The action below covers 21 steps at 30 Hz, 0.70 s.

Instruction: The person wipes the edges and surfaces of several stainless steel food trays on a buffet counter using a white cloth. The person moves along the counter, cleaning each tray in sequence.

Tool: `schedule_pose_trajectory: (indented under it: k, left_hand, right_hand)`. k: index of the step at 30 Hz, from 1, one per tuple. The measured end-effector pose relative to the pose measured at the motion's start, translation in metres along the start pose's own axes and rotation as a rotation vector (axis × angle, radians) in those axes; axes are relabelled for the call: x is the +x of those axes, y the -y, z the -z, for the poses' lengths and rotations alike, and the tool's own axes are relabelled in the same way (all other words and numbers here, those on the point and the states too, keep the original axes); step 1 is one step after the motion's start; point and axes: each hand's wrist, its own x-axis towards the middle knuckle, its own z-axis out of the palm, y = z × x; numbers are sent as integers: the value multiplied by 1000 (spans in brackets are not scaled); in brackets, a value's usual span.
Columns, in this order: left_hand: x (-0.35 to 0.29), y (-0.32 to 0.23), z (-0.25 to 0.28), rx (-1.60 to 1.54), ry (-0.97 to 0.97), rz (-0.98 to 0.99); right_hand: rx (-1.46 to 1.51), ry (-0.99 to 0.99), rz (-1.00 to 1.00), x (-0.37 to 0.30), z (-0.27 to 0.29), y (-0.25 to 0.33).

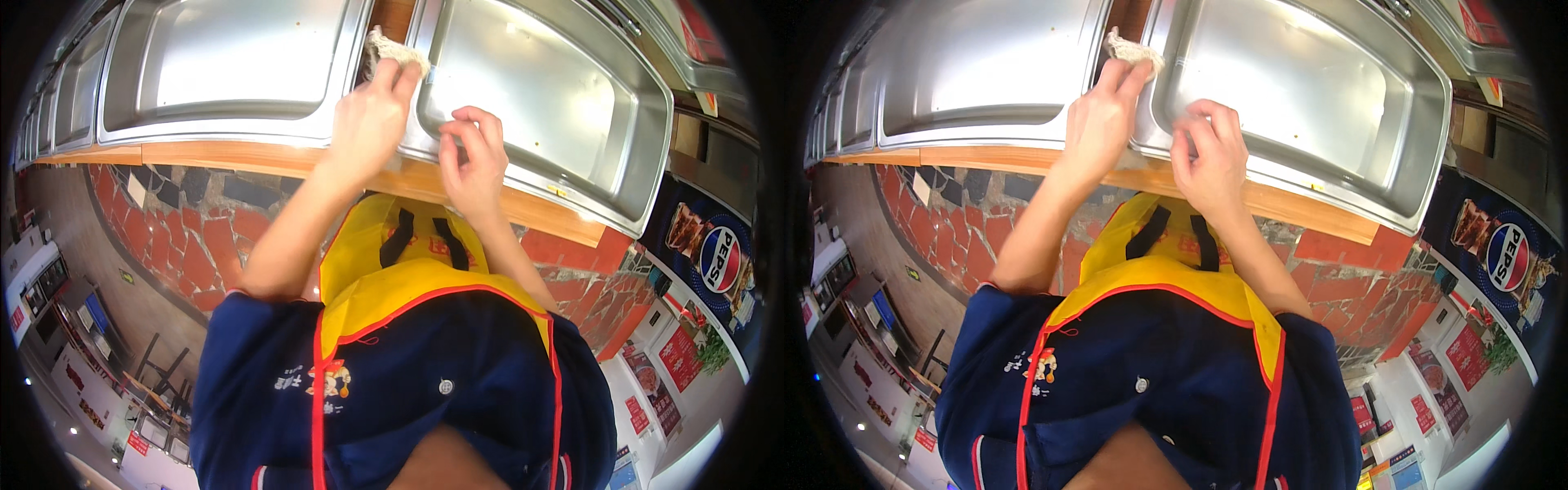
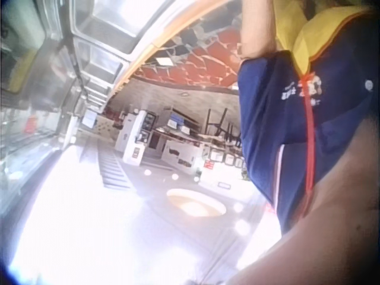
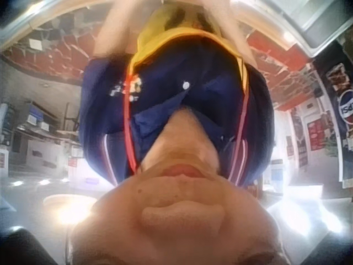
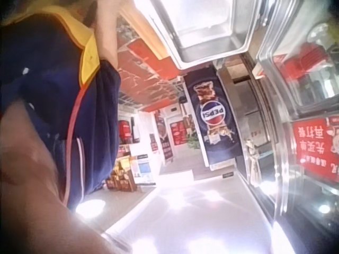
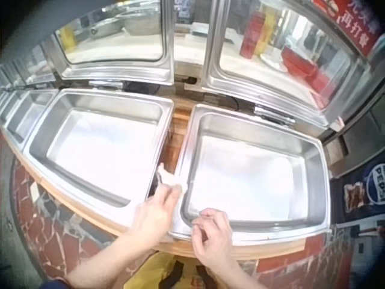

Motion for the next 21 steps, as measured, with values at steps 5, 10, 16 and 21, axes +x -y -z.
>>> schedule_pose_trajectory:
  k: [5,10,16,21]
  left_hand:
    - [-4,-4,10,213,101,-179]
    - [-31,-17,19,251,162,-149]
    - [12,-11,9,277,173,-103]
    - [-32,-33,12,484,241,-143]
  right_hand:
    - [4,-10,-40,-3,2,-2]
    - [36,-28,-54,-5,4,-1]
    - [69,-53,-29,-5,6,-2]
    - [58,-49,-15,-5,6,-6]
